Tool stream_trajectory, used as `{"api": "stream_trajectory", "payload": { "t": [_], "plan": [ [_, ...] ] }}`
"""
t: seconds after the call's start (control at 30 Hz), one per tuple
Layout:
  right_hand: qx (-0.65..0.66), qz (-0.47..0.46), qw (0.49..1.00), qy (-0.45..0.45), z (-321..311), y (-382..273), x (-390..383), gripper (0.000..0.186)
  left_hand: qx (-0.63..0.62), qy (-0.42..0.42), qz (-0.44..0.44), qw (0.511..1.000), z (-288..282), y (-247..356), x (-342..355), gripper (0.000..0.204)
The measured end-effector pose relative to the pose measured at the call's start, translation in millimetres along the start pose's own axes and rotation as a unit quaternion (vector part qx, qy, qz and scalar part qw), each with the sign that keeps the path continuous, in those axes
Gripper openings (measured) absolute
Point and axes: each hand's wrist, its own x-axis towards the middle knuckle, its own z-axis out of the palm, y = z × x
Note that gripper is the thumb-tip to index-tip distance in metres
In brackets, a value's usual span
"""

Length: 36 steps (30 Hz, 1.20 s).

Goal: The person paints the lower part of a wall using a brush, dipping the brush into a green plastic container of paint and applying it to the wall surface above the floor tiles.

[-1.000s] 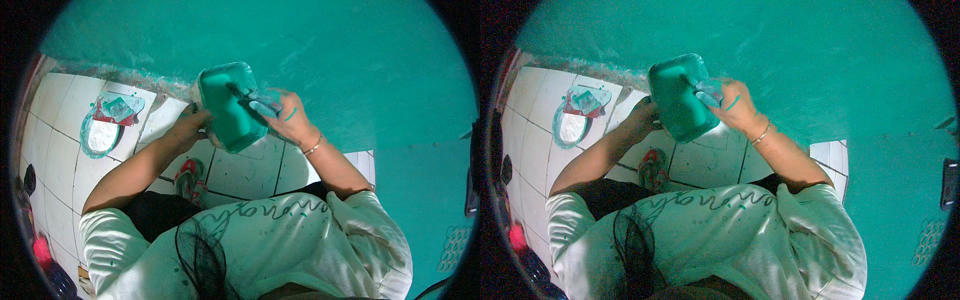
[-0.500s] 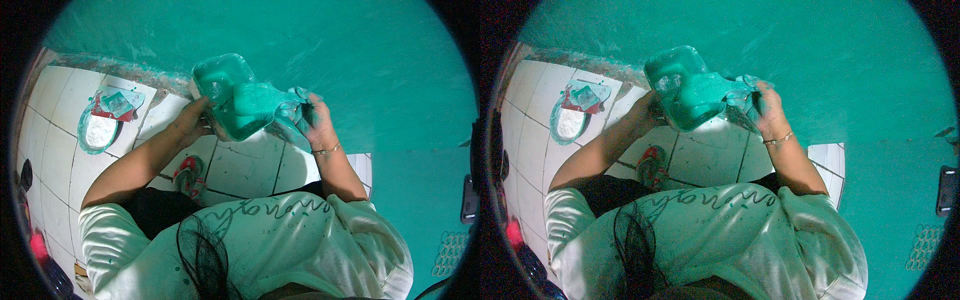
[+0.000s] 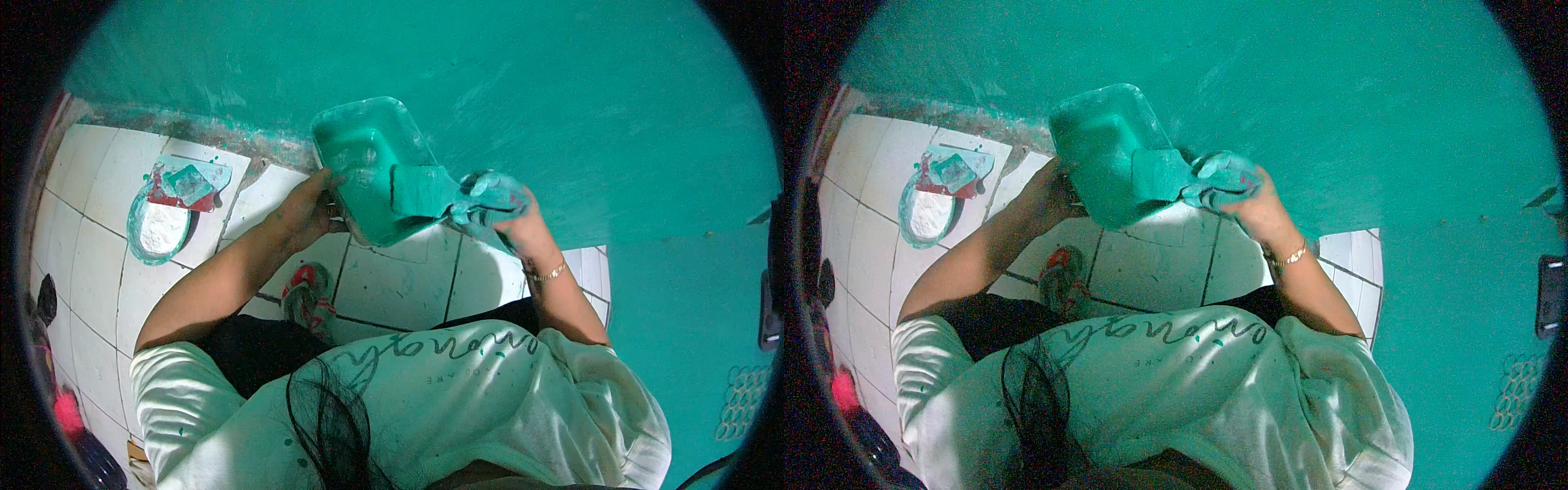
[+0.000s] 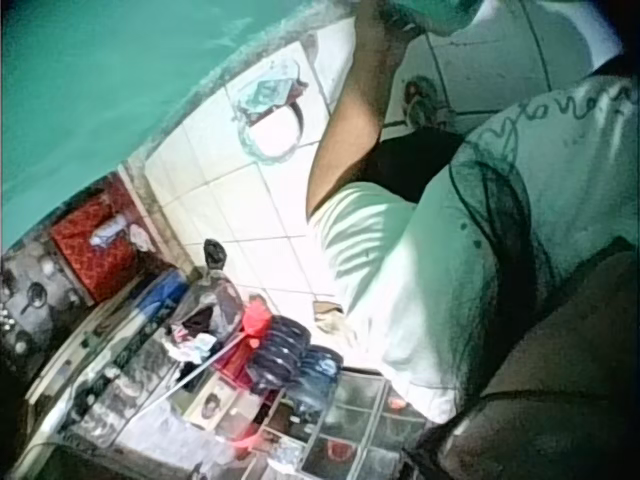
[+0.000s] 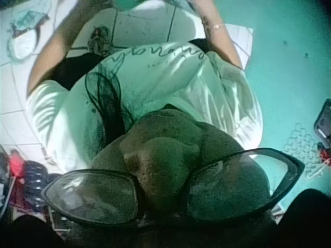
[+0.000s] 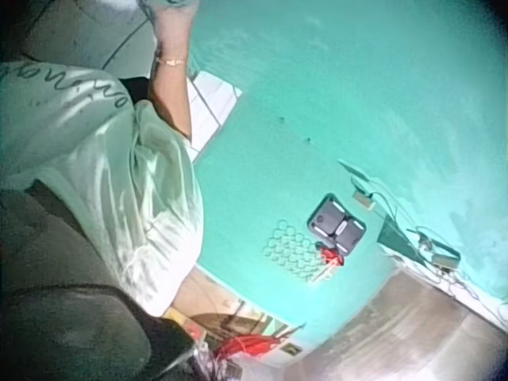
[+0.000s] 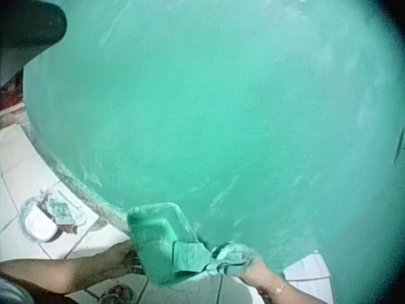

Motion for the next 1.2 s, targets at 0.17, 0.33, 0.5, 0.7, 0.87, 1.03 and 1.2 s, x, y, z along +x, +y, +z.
{"api": "stream_trajectory", "payload": {
  "t": [0.17, 0.33, 0.5, 0.7, 0.87, 1.03, 1.2],
  "plan": [
    [-0.355, -0.309, 0.878, -0.089, 18.9, -34.5, -24.9, 0.030, 0.032, 0.005, -0.014, 0.999, 1.5, -1.4, 3.4, 0.067],
    [-0.413, -0.432, 0.798, -0.073, 12.0, -26.1, -45.2, 0.032, 0.054, 0.004, -0.011, 0.998, 14.3, 4.5, 1.5, 0.067],
    [-0.409, -0.455, 0.784, -0.109, -2.5, 17.1, -44.6, 0.041, 0.098, 0.035, 0.003, 0.995, 30.6, 3.5, 0.9, 0.066],
    [-0.429, -0.395, 0.790, -0.191, -16.8, 56.6, -46.5, 0.046, 0.095, 0.053, 0.021, 0.994, 26.2, -0.6, 8.5, 0.065],
    [-0.402, -0.395, 0.804, -0.189, -8.7, 49.1, -49.9, 0.046, 0.092, 0.073, 0.016, 0.993, 21.3, -5.2, 16.0, 0.065],
    [-0.421, -0.417, 0.793, -0.144, -10.9, 29.6, -41.8, 0.043, 0.097, 0.079, 0.020, 0.992, 3.8, -7.7, 19.9, 0.063],
    [-0.511, -0.432, 0.743, -0.009, -31.6, 52.0, -1.0, 0.042, 0.074, 0.081, 0.026, 0.994, -27.4, -10.3, 23.7, 0.061]
  ]
}}
